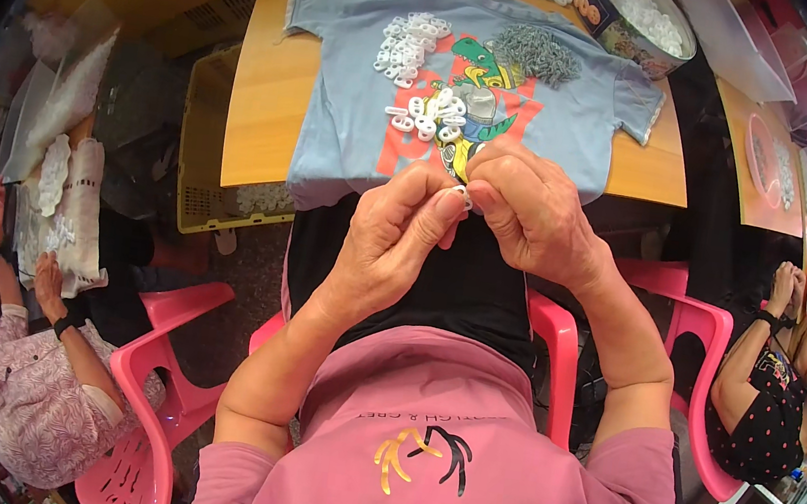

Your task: The person is arranging small decorative plastic pieces on a t-shirt.

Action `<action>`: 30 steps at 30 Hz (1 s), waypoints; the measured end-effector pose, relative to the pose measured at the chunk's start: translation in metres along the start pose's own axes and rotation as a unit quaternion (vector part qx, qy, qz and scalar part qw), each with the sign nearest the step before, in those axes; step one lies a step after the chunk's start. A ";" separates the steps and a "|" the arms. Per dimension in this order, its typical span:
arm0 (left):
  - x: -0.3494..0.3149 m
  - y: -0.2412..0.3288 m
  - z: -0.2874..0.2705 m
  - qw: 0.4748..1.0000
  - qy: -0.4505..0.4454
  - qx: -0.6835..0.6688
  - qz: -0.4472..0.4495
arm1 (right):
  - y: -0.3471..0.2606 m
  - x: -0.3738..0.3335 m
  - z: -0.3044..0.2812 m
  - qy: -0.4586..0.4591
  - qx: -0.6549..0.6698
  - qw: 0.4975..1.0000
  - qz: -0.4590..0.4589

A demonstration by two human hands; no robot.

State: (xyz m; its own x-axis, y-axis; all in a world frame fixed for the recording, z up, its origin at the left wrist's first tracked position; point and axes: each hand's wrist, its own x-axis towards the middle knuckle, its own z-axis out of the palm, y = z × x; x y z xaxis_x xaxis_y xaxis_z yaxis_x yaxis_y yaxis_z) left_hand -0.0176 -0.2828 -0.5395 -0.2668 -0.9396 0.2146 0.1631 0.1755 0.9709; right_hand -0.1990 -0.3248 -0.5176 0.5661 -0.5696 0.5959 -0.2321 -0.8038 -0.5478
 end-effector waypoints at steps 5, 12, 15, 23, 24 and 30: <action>0.000 -0.005 0.002 1.000 0.021 0.002 -0.003 | 0.002 -0.003 0.011 0.034 0.001 0.999 0.011; 0.001 -0.024 0.006 0.997 0.046 -0.040 -0.050 | 0.014 -0.020 0.028 0.081 -0.058 0.994 0.037; 0.004 -0.023 -0.002 0.994 0.028 -0.068 -0.075 | 0.015 -0.018 0.021 0.043 0.006 0.994 0.102; 0.003 -0.015 -0.011 0.995 0.003 -0.051 -0.086 | 0.009 0.002 -0.014 -0.009 -0.038 0.999 0.014; 0.003 -0.014 -0.011 0.995 -0.003 -0.045 -0.084 | 0.010 0.004 -0.016 -0.037 -0.063 0.997 -0.024; -0.002 -0.008 -0.008 0.998 -0.007 -0.016 -0.059 | 0.001 -0.002 -0.010 -0.027 -0.057 0.998 -0.013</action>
State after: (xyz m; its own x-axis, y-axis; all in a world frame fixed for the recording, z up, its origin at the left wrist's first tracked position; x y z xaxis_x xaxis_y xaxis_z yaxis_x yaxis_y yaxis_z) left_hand -0.0105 -0.2850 -0.5484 -0.3001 -0.9486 0.1004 0.1593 0.0540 0.9857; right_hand -0.2081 -0.3260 -0.5134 0.6144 -0.5407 0.5747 -0.3028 -0.8341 -0.4610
